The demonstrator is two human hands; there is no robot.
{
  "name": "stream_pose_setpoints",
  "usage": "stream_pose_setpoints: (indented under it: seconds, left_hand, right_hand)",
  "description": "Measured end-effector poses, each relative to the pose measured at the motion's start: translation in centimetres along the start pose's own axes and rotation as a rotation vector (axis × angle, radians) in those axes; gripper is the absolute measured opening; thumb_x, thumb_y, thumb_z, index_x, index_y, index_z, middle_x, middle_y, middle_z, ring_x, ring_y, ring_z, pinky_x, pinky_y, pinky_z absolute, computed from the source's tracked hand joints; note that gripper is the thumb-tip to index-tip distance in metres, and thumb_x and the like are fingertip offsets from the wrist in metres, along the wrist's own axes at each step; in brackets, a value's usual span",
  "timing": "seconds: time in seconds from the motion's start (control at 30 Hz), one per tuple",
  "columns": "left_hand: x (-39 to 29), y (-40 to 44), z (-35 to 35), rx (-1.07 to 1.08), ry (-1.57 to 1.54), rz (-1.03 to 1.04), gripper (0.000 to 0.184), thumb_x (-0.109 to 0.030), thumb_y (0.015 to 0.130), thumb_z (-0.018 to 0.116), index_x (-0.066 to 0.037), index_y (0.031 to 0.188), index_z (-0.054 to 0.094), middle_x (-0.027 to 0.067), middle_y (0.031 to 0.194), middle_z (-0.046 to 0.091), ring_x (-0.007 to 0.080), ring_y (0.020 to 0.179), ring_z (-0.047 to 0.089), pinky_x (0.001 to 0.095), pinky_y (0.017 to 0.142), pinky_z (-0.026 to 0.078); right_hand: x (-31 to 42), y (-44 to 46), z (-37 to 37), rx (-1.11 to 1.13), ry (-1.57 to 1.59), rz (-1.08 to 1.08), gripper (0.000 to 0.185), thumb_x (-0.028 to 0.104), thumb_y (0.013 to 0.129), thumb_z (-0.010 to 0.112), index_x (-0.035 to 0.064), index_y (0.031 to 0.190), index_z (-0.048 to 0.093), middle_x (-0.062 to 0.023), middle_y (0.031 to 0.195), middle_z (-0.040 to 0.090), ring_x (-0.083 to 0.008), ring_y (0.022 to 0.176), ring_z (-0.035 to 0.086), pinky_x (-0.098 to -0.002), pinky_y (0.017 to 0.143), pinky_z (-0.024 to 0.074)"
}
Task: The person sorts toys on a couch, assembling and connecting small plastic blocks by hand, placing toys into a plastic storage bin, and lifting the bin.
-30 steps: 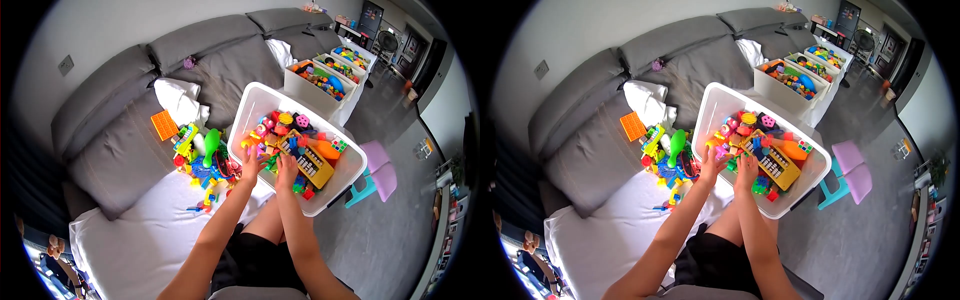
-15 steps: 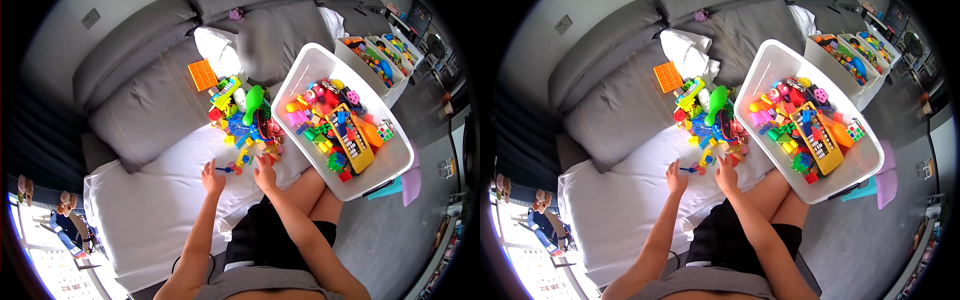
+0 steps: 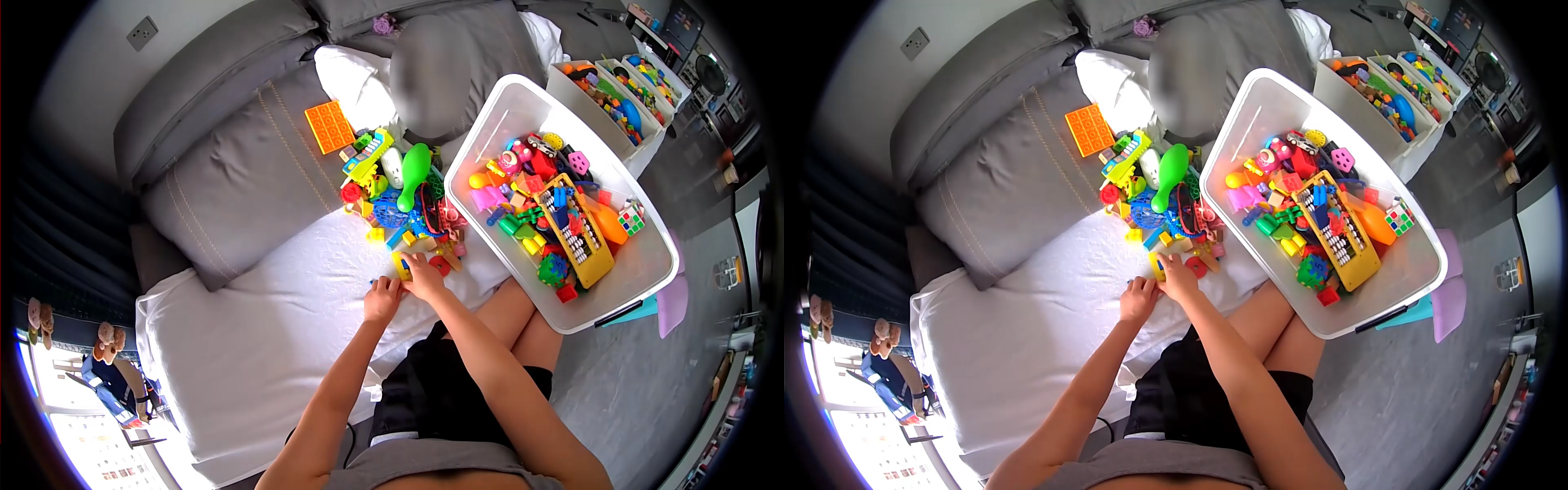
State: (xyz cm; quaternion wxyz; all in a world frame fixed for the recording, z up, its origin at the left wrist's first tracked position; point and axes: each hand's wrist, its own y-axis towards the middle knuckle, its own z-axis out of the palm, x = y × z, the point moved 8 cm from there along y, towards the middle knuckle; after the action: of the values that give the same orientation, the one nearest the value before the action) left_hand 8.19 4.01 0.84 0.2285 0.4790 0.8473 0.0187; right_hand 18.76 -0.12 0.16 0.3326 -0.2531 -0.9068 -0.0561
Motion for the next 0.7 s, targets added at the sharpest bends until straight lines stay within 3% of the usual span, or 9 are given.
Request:
stream_pose_setpoints:
  seconds: [0.17,0.27,0.43,0.47,0.6,0.7]
  left_hand:
    - [1.8,-1.1,-1.0,-0.101,-0.100,-0.081,0.014,-0.023,0.081,0.060,-0.011,0.089,0.059,0.0086,0.081,0.055,0.0281,0.066,0.058,0.0379,0.057,0.049]
    - [4.6,-1.5,-1.7,-0.196,-0.377,-0.307,0.010,-0.015,0.082,0.060,-0.006,0.087,0.060,0.0095,0.075,0.057,0.0229,0.061,0.055,0.0332,0.054,0.046]
    - [6.9,-2.1,-2.2,-0.327,-0.897,-0.695,0.014,-0.017,0.087,0.057,-0.003,0.086,0.057,-0.0001,0.060,0.047,0.0090,0.054,0.044,0.0250,0.048,0.037]
    - [7.0,-3.1,-0.3,-0.257,-1.263,-0.942,0.012,-0.019,0.087,0.056,-0.007,0.086,0.053,-0.0031,0.061,0.044,0.0080,0.052,0.041,0.0229,0.047,0.034]
    - [5.2,-2.4,1.8,-0.347,-2.010,-1.119,0.013,-0.023,0.086,0.054,-0.013,0.079,0.048,-0.0026,0.064,0.045,0.0100,0.052,0.041,0.0227,0.046,0.035]
    - [2.5,0.0,4.0,-0.409,-2.151,-1.145,0.014,-0.023,0.085,0.054,-0.015,0.075,0.047,-0.0019,0.062,0.045,0.0104,0.051,0.042,0.0222,0.046,0.035]
  right_hand:
    - [-3.0,-1.8,-0.3,-0.238,0.150,-0.095,0.034,0.005,0.070,0.061,0.0108,0.102,0.053,-0.0109,0.098,0.055,-0.0318,0.086,0.057,-0.0389,0.071,0.0480]
    - [-3.2,-3.1,-0.6,-0.266,0.178,-0.090,0.012,0.002,0.068,0.060,0.0059,0.078,0.057,-0.0106,0.089,0.057,-0.0310,0.083,0.057,-0.0380,0.070,0.0475]
    - [-3.4,-3.4,-0.2,-0.213,0.121,-0.052,0.014,0.002,0.066,0.062,0.0065,0.079,0.058,-0.0121,0.087,0.057,-0.0312,0.080,0.057,-0.0386,0.068,0.0469]
    - [-3.3,-3.3,-0.3,-0.198,0.107,-0.055,0.014,0.002,0.066,0.062,0.0066,0.079,0.059,-0.0124,0.086,0.057,-0.0313,0.080,0.057,-0.0387,0.068,0.0468]
    - [-3.7,-4.1,-1.1,-0.294,0.193,-0.078,0.013,0.003,0.064,0.065,0.0052,0.076,0.060,-0.0132,0.081,0.058,-0.0322,0.078,0.057,-0.0388,0.068,0.0465]
    - [-2.1,-5.9,-7.0,-0.534,0.376,-0.110,0.014,-0.001,0.069,0.065,0.0046,0.081,0.060,-0.0116,0.084,0.056,-0.0257,0.075,0.059,-0.0342,0.061,0.0491]
